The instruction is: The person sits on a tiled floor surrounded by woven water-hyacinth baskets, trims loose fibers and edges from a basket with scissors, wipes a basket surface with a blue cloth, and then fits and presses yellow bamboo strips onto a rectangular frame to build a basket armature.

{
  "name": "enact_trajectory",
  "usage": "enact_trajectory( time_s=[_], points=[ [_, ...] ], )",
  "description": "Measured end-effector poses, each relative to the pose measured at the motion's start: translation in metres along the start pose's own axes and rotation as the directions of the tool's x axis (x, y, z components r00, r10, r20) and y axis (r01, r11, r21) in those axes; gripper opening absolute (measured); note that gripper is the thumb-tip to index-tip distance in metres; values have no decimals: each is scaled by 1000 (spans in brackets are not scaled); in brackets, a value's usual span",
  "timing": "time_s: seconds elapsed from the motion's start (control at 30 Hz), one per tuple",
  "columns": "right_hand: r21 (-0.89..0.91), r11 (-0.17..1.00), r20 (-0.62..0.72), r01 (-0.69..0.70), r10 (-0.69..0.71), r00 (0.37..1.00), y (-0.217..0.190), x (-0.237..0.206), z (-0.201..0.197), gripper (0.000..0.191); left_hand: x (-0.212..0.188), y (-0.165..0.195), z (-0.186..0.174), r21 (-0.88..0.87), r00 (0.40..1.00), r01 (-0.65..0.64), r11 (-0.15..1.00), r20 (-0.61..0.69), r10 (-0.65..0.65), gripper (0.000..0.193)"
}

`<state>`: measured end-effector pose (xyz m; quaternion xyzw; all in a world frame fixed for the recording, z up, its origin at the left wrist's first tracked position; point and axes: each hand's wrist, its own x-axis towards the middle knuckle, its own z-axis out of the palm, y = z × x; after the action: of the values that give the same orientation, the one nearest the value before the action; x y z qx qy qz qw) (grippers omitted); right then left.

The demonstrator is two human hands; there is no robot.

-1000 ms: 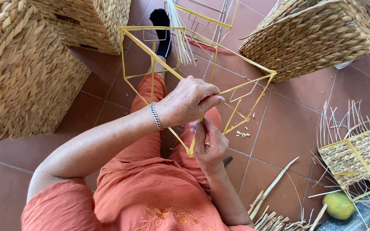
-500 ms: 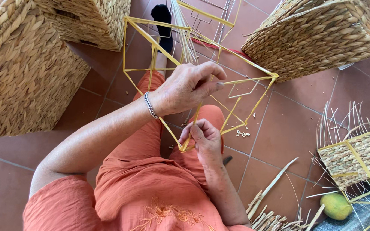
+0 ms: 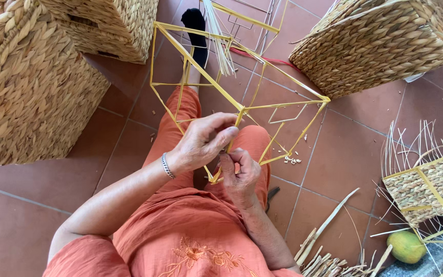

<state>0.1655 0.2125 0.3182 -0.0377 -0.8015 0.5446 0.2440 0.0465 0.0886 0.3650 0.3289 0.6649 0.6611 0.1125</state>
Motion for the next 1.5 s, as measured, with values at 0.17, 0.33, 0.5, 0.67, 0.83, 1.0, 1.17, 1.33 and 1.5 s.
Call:
enact_trajectory(
  time_s=[0.17, 0.33, 0.5, 0.67, 0.83, 1.0, 1.17, 1.33, 1.5],
  points=[
    [-202, 965, -14, 169, -175, 984, -15, 0, -3, 14, 5, -19, 17, -343, 977, 207, 916, 29, -210, 17],
    [-132, 986, 72, 104, -96, 993, -34, -6, -2, 21, 34, -29, 17, -529, 986, 109, 842, -50, -159, 20],
    [-297, 867, 206, 400, -351, 913, -36, 12, -13, 32, 55, -27, 11, -546, 979, 100, 832, -96, -181, 20],
    [-193, 967, 209, 168, -127, 970, -29, 18, -15, 32, 59, -19, 2, -544, 980, 174, 821, 10, -201, 25],
    [-80, 994, 179, 72, -57, 982, -13, 18, -16, 24, 27, -13, -11, -391, 938, 345, 853, 186, -294, 29],
    [351, 900, 159, -258, 215, 964, 1, 13, -14, 33, -11, -4, -9, 17, 989, 143, 990, 34, -143, 19],
    [408, 868, 161, -282, 235, 958, 11, 5, -12, 30, -20, 3, -7, 436, 995, -64, 897, -39, 90, 17],
    [456, 841, 147, -290, 251, 957, 18, 1, -16, 23, -23, 2, 2, 518, 983, -166, 839, 21, 182, 11],
    [449, 838, 128, -310, 283, 950, 22, -1, -24, 26, -33, 0, 16, 457, 993, -107, 883, 90, 74, 11]
  ],
)
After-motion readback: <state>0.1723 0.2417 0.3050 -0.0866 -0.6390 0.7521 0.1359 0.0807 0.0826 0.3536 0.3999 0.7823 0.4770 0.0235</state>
